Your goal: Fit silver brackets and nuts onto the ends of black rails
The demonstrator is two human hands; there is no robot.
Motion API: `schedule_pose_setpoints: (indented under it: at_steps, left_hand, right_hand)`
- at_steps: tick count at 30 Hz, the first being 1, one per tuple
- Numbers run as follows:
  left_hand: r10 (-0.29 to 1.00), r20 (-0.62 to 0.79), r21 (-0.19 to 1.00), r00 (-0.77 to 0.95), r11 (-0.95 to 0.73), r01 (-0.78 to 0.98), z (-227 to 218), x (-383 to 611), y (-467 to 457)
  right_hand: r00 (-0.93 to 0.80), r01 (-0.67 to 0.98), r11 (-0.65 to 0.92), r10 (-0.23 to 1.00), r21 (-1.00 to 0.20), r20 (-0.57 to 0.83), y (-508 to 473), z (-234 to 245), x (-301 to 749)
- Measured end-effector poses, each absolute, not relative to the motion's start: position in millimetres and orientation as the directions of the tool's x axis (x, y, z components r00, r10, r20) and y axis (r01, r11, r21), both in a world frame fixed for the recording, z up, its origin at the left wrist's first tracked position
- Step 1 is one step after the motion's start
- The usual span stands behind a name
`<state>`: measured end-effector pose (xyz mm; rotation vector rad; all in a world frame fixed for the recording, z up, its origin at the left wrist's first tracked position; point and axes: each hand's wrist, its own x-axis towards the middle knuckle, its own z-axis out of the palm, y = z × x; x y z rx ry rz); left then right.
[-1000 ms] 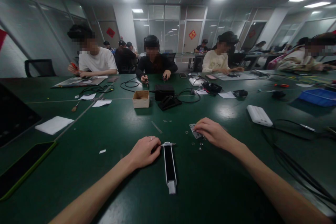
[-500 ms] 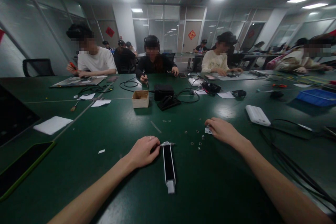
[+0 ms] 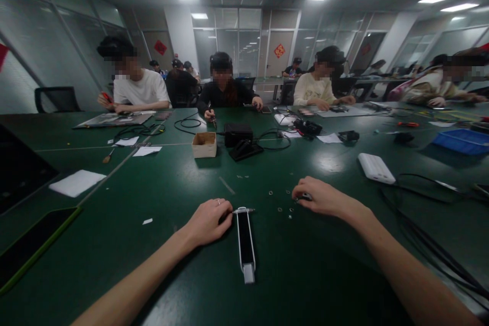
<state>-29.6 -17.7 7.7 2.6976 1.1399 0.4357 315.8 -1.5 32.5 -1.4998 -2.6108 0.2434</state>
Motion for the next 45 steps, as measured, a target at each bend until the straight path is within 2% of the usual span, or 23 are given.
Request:
schedule_pose_setpoints:
  at_steps: [5, 12, 16, 21, 24, 28, 35, 38, 40, 45]
  left_hand:
    - [0.728, 0.196, 0.269, 0.657, -0.684, 0.678, 8, -29, -18]
    - [0.741, 0.185, 0.276, 0.645, -0.669, 0.690, 8, -29, -20]
    - [0.750, 0.193, 0.280, 0.632, -0.660, 0.697, 12, -28, -22]
    - [0.754, 0.279, 0.294, 0.595, -0.657, 0.694, 14, -30, -26]
    - [0.656, 0.419, 0.197, 0.628, -0.741, 0.643, 12, -29, -30]
    - [0.399, 0.542, 0.002, 0.740, -0.881, 0.474, 7, -21, -37]
    - [0.285, 0.645, -0.049, 0.709, -0.911, 0.410, 3, -16, -36]
    - [0.269, 0.670, -0.030, 0.692, -0.922, 0.387, 4, -16, -36]
    - [0.301, 0.665, 0.015, 0.683, -0.920, 0.391, 5, -18, -36]
    - [0.545, 0.539, 0.227, 0.642, -0.828, 0.513, 7, -36, -27]
  right_hand:
    - [-0.498, 0.848, 0.483, 0.867, -0.219, -0.013, -2, 28, 314]
    - [-0.416, 0.888, 0.390, 0.907, -0.245, -0.064, -7, 33, 305]
    - [-0.450, 0.856, 0.449, 0.891, -0.256, 0.057, -10, 30, 290]
    - [-0.551, 0.691, 0.649, 0.758, -0.319, 0.349, -25, 22, 242]
    - [-0.573, 0.540, 0.757, 0.651, -0.369, 0.497, -40, 14, 211]
    - [-0.564, 0.390, 0.841, 0.540, -0.376, 0.625, -54, 7, 187]
    - [-0.524, 0.325, 0.851, 0.525, -0.413, 0.670, -54, 6, 188]
    - [-0.536, 0.325, 0.855, 0.518, -0.404, 0.666, -53, 5, 189]
    - [-0.545, 0.341, 0.858, 0.514, -0.384, 0.663, -52, 5, 190]
    - [-0.521, 0.470, 0.808, 0.578, -0.355, 0.628, -44, 8, 201]
